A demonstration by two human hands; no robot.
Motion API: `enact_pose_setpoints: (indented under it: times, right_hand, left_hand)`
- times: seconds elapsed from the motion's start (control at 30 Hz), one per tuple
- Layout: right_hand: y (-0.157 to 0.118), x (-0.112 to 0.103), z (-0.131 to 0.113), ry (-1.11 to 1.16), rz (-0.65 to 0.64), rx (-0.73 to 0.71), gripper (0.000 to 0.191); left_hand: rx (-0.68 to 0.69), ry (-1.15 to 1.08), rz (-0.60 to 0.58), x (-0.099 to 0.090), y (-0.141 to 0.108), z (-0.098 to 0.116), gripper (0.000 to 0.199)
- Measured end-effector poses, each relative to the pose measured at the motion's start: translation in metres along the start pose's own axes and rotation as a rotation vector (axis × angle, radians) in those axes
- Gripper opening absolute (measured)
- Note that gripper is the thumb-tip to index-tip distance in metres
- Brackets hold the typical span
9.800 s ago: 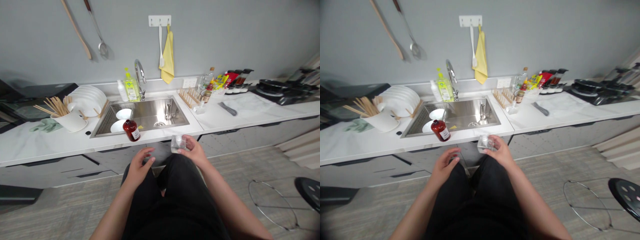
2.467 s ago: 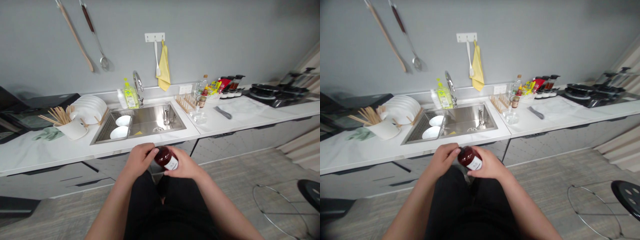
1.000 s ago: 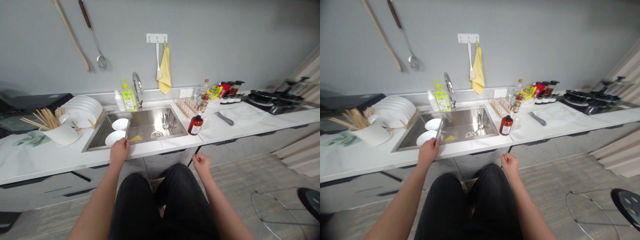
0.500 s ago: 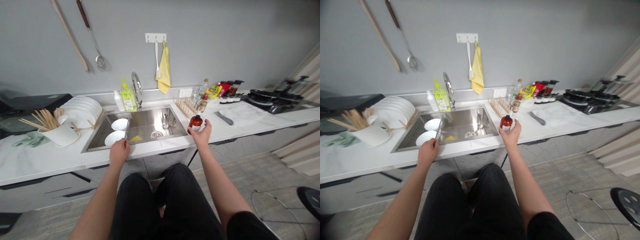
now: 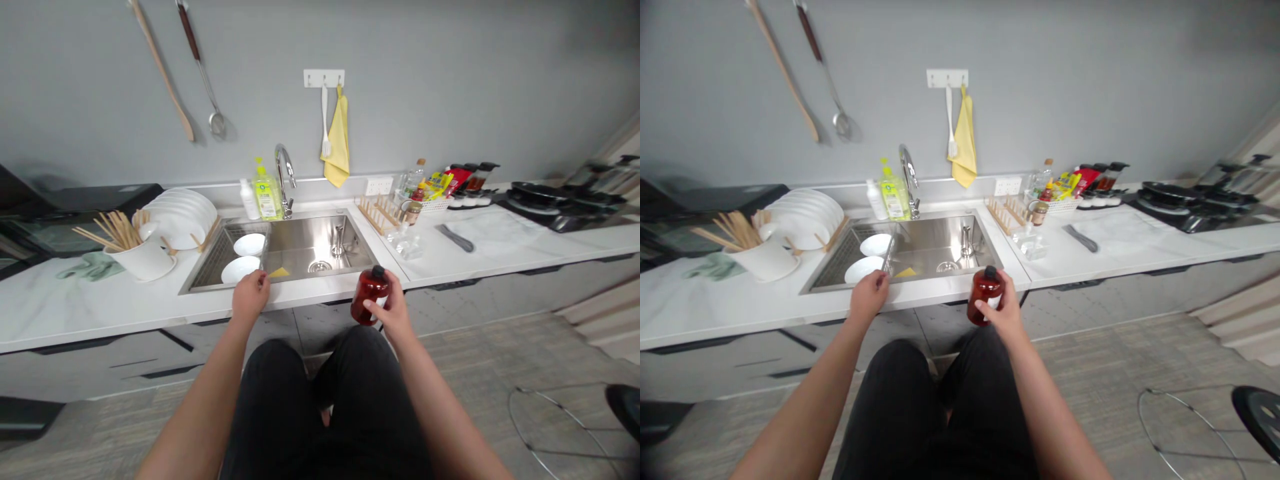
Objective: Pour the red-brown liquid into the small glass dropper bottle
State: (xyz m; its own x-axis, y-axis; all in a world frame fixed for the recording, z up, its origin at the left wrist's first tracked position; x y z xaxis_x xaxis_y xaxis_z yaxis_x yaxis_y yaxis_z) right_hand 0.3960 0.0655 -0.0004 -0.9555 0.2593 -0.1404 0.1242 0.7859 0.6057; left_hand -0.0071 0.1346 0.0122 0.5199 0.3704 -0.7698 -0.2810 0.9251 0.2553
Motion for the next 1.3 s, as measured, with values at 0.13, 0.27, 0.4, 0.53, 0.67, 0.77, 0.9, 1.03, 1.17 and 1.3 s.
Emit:
enact_pose_setpoints:
  times: [0.13,0.27,0.4,0.53,0.67,0.77,0.9,1.03,1.17,1.3]
  right_hand:
    - [-0.023,0.008,-0.033,0.171,-0.396,0.007,0.095]
    - [-0.028,0.011,-0.065,0.247,-0.716,-0.075,0.101]
    - [-0.032,0.011,-0.078,0.158,-0.764,-0.137,0.101]
    - [-0.044,0.019,-0.084,-0.017,-0.656,-0.195,0.104]
    - [-0.050,0.028,-0.091,-0.267,-0.580,-0.225,0.099]
    - [-0.049,0.028,-0.096,-0.352,-0.592,-0.259,0.098]
    - [-0.045,0.029,-0.102,-0.380,-0.604,-0.271,0.092]
    - [-0.047,0.035,-0.106,-0.411,-0.607,-0.282,0.092]
    - [-0.047,0.037,-0.107,-0.436,-0.616,-0.281,0.091]
    - [-0.047,0.035,-0.106,-0.440,-0.611,-0.271,0.091]
  left_hand:
    - [0.166,-0.301,-0.132,-0.017,-0.056,0.063,0.034]
    - [0.589,-0.330,-0.447,-0.051,-0.122,0.131,0.027]
    - [0.656,-0.078,-0.404,-0.069,-0.147,0.152,0.025]
    - [0.522,-0.015,-0.430,-0.055,-0.155,0.152,0.033]
    - [0.306,0.188,-0.316,-0.046,-0.161,0.150,0.057]
    - [0.335,0.126,-0.289,-0.052,-0.164,0.150,0.036]
    - [0.418,0.086,-0.404,-0.055,-0.164,0.150,0.019]
    - [0.239,0.275,-0.341,-0.055,-0.159,0.148,0.047]
    - [0.352,0.096,-0.342,-0.062,-0.159,0.148,0.022]
    - [0.343,0.109,-0.412,-0.063,-0.157,0.145,0.026]
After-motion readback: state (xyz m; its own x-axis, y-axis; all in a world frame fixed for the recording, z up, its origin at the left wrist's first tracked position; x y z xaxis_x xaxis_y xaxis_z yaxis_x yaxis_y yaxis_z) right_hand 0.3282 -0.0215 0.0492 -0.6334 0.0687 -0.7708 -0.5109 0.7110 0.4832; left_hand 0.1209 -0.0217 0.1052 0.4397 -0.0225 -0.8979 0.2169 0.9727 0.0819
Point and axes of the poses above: each hand's wrist, its own y-axis towards the middle knuckle, its own x-axis out of the palm, z = x × y, the point moved 2 cm from there along y, towards the middle knuckle, and after that the axes turned 8 degrees about -x, right-handed, at the moved point
